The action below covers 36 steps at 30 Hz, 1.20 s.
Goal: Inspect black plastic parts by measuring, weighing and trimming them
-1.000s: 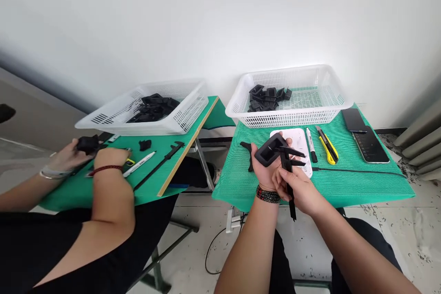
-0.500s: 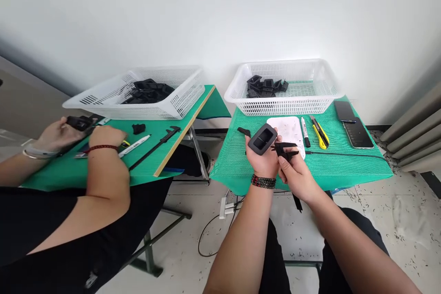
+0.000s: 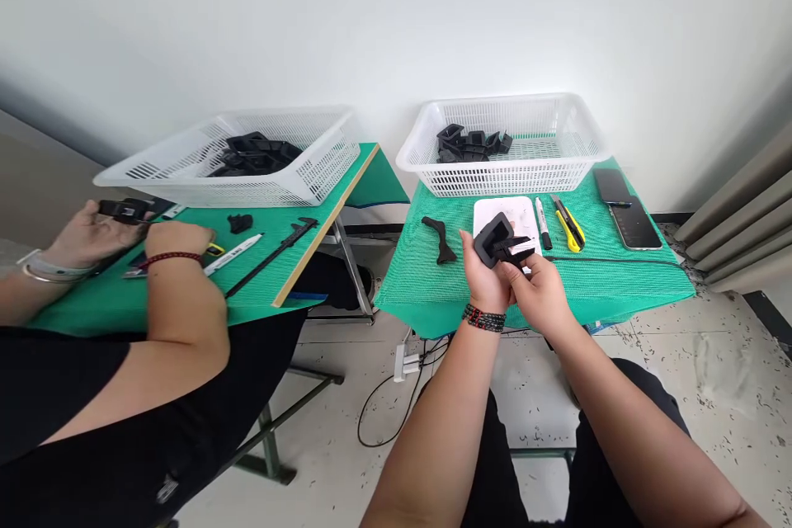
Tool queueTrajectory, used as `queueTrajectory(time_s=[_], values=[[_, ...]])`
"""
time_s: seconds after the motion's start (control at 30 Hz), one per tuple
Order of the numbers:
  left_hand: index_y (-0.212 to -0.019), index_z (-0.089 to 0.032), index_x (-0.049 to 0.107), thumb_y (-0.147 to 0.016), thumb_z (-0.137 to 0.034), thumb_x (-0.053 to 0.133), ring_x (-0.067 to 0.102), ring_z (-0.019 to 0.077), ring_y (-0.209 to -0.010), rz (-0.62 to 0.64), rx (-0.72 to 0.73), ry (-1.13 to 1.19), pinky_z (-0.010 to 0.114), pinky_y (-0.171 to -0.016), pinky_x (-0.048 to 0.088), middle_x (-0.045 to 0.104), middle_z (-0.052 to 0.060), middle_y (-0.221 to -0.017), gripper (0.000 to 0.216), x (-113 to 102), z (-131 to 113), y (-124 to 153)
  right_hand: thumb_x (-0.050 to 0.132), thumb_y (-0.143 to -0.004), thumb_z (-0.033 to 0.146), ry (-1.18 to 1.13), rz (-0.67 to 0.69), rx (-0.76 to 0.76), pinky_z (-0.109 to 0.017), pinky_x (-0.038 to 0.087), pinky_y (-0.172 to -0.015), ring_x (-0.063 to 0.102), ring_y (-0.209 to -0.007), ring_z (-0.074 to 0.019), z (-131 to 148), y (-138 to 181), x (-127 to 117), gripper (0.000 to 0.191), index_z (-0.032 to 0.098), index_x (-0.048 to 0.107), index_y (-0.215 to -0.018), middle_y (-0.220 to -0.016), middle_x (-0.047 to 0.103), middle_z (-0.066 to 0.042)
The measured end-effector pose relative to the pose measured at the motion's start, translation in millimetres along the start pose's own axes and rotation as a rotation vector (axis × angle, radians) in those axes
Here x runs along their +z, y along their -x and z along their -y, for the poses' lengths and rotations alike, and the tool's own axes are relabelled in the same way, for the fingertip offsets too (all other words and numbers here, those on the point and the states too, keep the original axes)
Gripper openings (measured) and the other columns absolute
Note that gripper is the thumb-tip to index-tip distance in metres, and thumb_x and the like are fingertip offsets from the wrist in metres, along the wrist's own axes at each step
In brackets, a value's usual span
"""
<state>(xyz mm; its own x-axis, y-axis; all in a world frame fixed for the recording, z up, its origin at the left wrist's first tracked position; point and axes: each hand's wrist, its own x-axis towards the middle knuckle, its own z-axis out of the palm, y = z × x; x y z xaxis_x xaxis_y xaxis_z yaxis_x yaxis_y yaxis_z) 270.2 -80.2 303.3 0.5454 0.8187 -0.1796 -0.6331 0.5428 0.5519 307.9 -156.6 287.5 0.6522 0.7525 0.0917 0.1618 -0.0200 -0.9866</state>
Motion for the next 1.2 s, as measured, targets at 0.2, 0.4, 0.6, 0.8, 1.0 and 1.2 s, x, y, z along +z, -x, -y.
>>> queueTrajectory(time_s=[0.2, 0.4, 0.6, 0.8, 1.0, 1.2], values=[[-0.096, -0.012, 0.076, -0.095, -0.076, 0.035, 0.075, 0.0333, -0.099, 0.032, -0.024, -0.018, 0.041, -0.079, 0.06, 0.077, 0.017, -0.092, 0.076, -4, 3, 0, 0.059, -0.087, 0.037, 0.016, 0.02, -0.102, -0.033, 0.046, -0.062, 0.062, -0.075, -0.0257, -5, 0, -6, 0.017, 0.022, 0.065, -0.091, -0.069, 0.063, -0.005], [-0.101, -0.014, 0.075, -0.093, -0.077, 0.041, 0.075, 0.0302, -0.086, 0.08, -0.039, -0.067, 0.034, -0.064, 0.057, 0.075, 0.013, -0.081, 0.073, -9, 13, 2, 0.059, -0.087, 0.038, 0.017, 0.006, -0.06, -0.033, 0.044, -0.062, 0.058, -0.066, -0.0226, -6, -2, -11, 0.016, 0.022, 0.061, -0.089, -0.066, 0.06, -0.004], [-0.114, -0.019, 0.074, -0.092, -0.074, 0.05, 0.071, 0.0281, -0.114, 0.14, 0.082, -0.087, 0.036, -0.09, 0.057, 0.076, 0.014, -0.116, 0.064, -13, 21, 5, 0.055, -0.089, 0.042, 0.089, -0.027, -0.107, -0.031, 0.04, -0.06, 0.056, -0.063, -0.021, 2, -3, -19, 0.024, 0.024, 0.05, -0.073, -0.061, 0.056, -0.002], [-0.118, -0.023, 0.074, -0.081, -0.077, 0.065, 0.062, 0.0309, -0.13, 0.25, 0.093, -0.124, 0.04, -0.105, 0.052, 0.072, 0.012, -0.131, 0.066, -16, 22, 10, 0.057, -0.088, 0.047, 0.078, -0.073, -0.124, -0.029, 0.039, -0.058, 0.056, -0.063, -0.0202, 6, 0, -19, 0.033, 0.025, 0.046, -0.066, -0.057, 0.053, -0.001], [-0.11, -0.023, 0.076, -0.086, -0.076, 0.059, 0.063, 0.0316, -0.129, 0.177, 0.062, -0.121, 0.045, -0.108, 0.05, 0.074, 0.011, -0.126, 0.06, -21, 21, 6, 0.058, -0.085, 0.044, 0.091, -0.046, -0.133, -0.03, 0.042, -0.059, 0.059, -0.065, -0.0216, 2, 1, -15, 0.029, 0.024, 0.048, -0.066, -0.055, 0.054, -0.001], [-0.107, -0.02, 0.076, -0.095, -0.071, 0.046, 0.073, 0.0271, -0.106, 0.088, 0.028, -0.057, 0.038, -0.088, 0.057, 0.078, 0.012, -0.111, 0.06, -23, 13, 2, 0.054, -0.085, 0.031, 0.074, 0.042, -0.175, -0.034, 0.048, -0.066, 0.063, -0.075, -0.0249, -2, 1, -15, 0.013, 0.024, 0.053, -0.074, -0.06, 0.057, -0.002]])
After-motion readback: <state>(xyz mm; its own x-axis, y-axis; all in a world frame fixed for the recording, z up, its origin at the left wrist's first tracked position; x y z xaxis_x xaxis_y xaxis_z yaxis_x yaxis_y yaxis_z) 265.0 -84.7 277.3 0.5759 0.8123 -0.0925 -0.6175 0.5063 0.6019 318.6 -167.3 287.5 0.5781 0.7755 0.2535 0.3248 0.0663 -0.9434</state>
